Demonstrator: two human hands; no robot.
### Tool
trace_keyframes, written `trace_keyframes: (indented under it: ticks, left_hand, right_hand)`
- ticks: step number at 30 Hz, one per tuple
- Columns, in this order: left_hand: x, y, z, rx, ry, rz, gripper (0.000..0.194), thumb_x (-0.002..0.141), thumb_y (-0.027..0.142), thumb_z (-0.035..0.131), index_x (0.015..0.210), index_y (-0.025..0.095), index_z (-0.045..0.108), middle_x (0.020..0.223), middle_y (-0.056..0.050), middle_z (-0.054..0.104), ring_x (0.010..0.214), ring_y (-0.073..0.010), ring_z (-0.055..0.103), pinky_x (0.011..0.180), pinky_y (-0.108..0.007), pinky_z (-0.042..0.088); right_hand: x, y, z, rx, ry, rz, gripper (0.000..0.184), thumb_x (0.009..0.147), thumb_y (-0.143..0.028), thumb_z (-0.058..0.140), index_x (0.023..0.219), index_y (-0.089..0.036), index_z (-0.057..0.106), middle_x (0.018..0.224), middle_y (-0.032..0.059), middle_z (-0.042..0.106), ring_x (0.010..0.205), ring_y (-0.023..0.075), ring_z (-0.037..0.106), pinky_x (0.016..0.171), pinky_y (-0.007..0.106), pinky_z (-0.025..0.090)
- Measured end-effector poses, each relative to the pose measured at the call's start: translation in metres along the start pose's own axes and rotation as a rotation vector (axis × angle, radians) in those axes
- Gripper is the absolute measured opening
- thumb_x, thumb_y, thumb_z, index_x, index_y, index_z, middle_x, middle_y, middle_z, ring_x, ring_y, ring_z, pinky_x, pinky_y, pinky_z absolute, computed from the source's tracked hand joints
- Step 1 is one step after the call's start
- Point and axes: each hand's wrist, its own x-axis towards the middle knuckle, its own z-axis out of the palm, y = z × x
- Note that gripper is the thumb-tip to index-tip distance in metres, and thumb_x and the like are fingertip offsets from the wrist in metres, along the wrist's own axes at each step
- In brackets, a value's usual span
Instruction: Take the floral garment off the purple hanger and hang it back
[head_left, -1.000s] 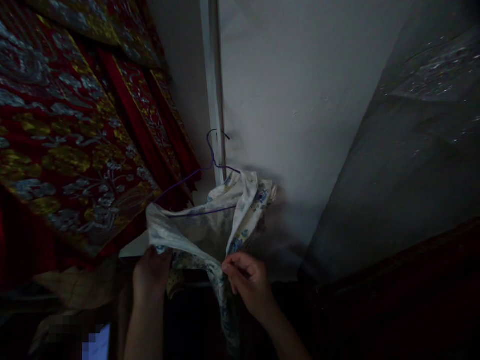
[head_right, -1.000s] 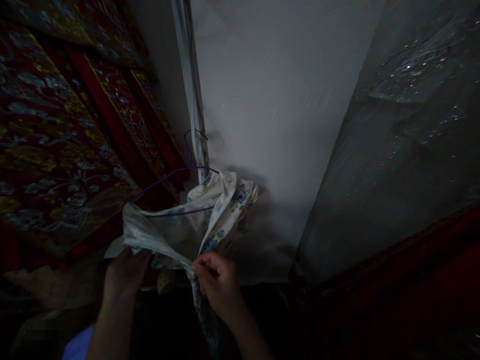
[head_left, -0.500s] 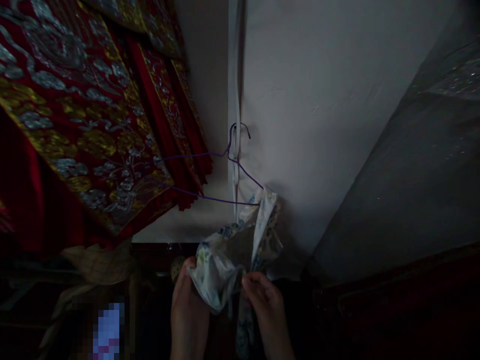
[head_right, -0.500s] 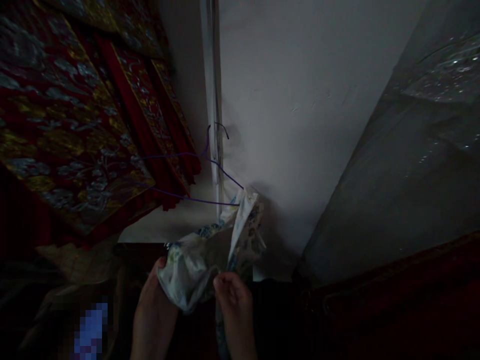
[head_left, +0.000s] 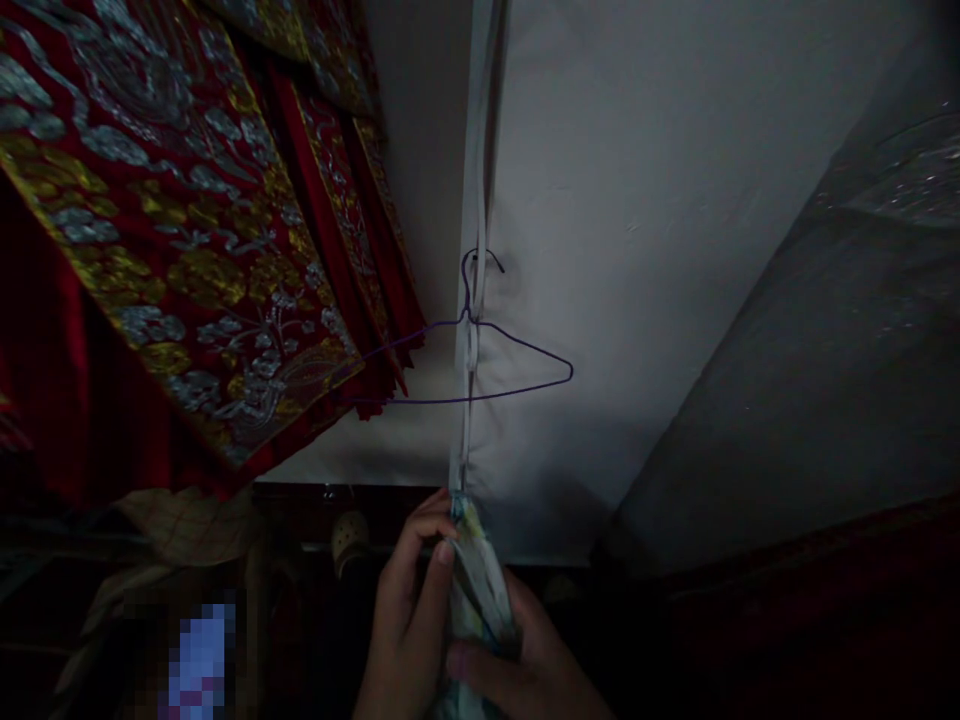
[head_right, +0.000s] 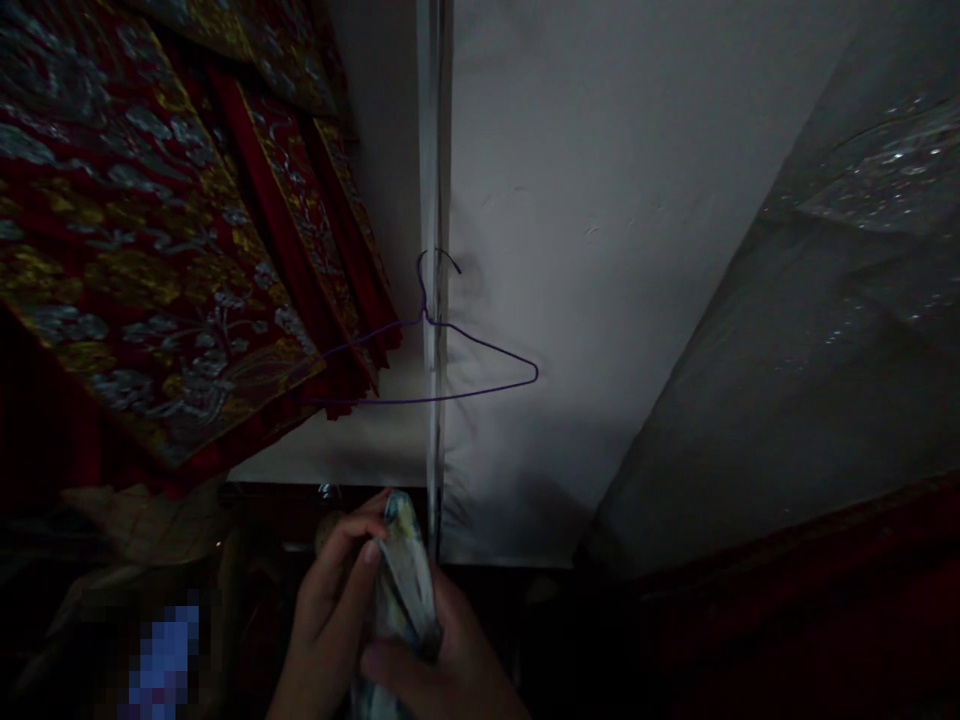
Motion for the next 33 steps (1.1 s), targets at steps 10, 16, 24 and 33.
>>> trace_keyframes:
  ticks: [10, 16, 24, 33]
  left_hand:
    - [0.004, -0.043, -0.049, 0.35, -0.482, -0.28, 0.023, 0.084, 0.038, 0.072, 0.1, 0.024, 0.08, 0.096, -0.007, 0.079, 0.089, -0.0292, 0.073, 0.083, -0.032, 0.057]
    - [0.043, -0.021, -0.09, 0.607, -0.397, -0.192, 0.023, 0.086, 0.04, 0.068, 0.091, 0.021, 0.08, 0.081, -0.005, 0.077, 0.074, -0.0255, 0.07, 0.067, -0.026, 0.05]
    - [0.08, 0.002, -0.118, 0.64, -0.318, -0.197, 0.012, 0.073, 0.035, 0.074, 0.068, 0.025, 0.071, 0.066, -0.003, 0.071, 0.072, -0.0278, 0.07, 0.072, -0.029, 0.05]
    - [0.149, 0.039, -0.119, 0.986, -0.231, 0.29, 0.026, 0.092, 0.028, 0.042, 0.089, 0.021, 0.067, 0.1, -0.012, 0.071, 0.1, -0.0293, 0.066, 0.103, -0.044, 0.047]
  right_hand:
    - [0.102, -0.098, -0.044, -0.425, 0.047, -0.512, 0.006, 0.061, -0.019, 0.06, 0.055, -0.018, 0.061, 0.052, -0.0035, 0.051, 0.05, 0.012, 0.044, 0.047, 0.022, 0.033]
    - [0.19, -0.09, -0.047, -0.427, 0.236, -0.684, 0.031, 0.07, -0.024, 0.053, 0.096, -0.021, 0.068, 0.086, 0.0018, 0.07, 0.083, 0.02, 0.064, 0.078, 0.03, 0.051]
    - [0.198, -0.082, -0.077, -0.742, 0.224, -0.344, 0.017, 0.071, -0.031, 0.054, 0.059, -0.02, 0.059, 0.058, 0.0008, 0.06, 0.061, 0.0179, 0.058, 0.059, 0.026, 0.041]
    - [0.182, -0.095, -0.074, -0.625, 0.175, -0.333, 0.017, 0.066, -0.032, 0.064, 0.067, -0.016, 0.07, 0.07, 0.0057, 0.071, 0.07, 0.0211, 0.064, 0.065, 0.029, 0.047]
